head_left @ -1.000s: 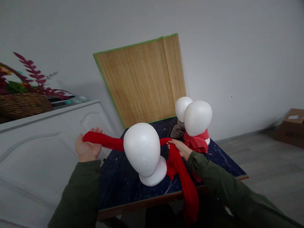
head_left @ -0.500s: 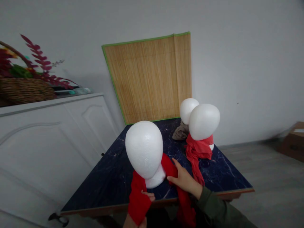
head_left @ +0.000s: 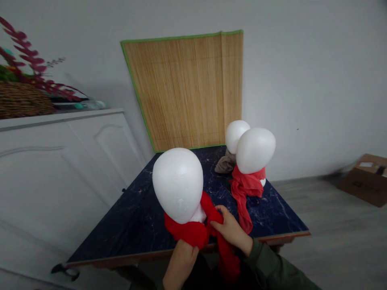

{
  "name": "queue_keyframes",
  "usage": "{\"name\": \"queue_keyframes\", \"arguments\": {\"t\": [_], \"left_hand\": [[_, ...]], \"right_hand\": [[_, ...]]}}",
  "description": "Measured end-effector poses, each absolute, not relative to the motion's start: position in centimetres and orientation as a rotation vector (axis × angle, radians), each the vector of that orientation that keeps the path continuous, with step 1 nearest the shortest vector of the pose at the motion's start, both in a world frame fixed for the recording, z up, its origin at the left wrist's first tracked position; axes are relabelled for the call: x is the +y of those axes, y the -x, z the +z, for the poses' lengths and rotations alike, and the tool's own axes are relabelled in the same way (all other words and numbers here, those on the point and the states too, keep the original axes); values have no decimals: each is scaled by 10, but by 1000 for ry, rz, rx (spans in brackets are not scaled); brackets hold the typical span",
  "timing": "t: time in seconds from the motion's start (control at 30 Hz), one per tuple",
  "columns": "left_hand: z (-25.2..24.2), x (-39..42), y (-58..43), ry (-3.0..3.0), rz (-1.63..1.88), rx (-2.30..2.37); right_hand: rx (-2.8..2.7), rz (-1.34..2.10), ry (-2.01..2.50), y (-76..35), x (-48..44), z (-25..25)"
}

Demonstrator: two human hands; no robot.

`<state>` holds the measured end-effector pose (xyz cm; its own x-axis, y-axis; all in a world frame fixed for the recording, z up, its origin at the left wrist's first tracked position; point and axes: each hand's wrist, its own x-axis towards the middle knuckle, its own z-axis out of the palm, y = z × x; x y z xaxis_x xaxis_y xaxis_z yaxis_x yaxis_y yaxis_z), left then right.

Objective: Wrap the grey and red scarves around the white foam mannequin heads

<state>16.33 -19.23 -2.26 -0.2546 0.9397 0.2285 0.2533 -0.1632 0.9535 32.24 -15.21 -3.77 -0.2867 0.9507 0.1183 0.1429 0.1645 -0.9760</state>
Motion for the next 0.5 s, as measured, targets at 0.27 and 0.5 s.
{"name": "queue_keyframes", "arguments": {"t": [0.27,0.5], "left_hand": [[-27,-218,-163,-1773,1063,1474],[-23,-204,-171,-1658,1184,1453]], "right_hand": [[-1042,1801,644,-301,-170,-28],[-1284,1763,498,-301,-187,-24]]}}
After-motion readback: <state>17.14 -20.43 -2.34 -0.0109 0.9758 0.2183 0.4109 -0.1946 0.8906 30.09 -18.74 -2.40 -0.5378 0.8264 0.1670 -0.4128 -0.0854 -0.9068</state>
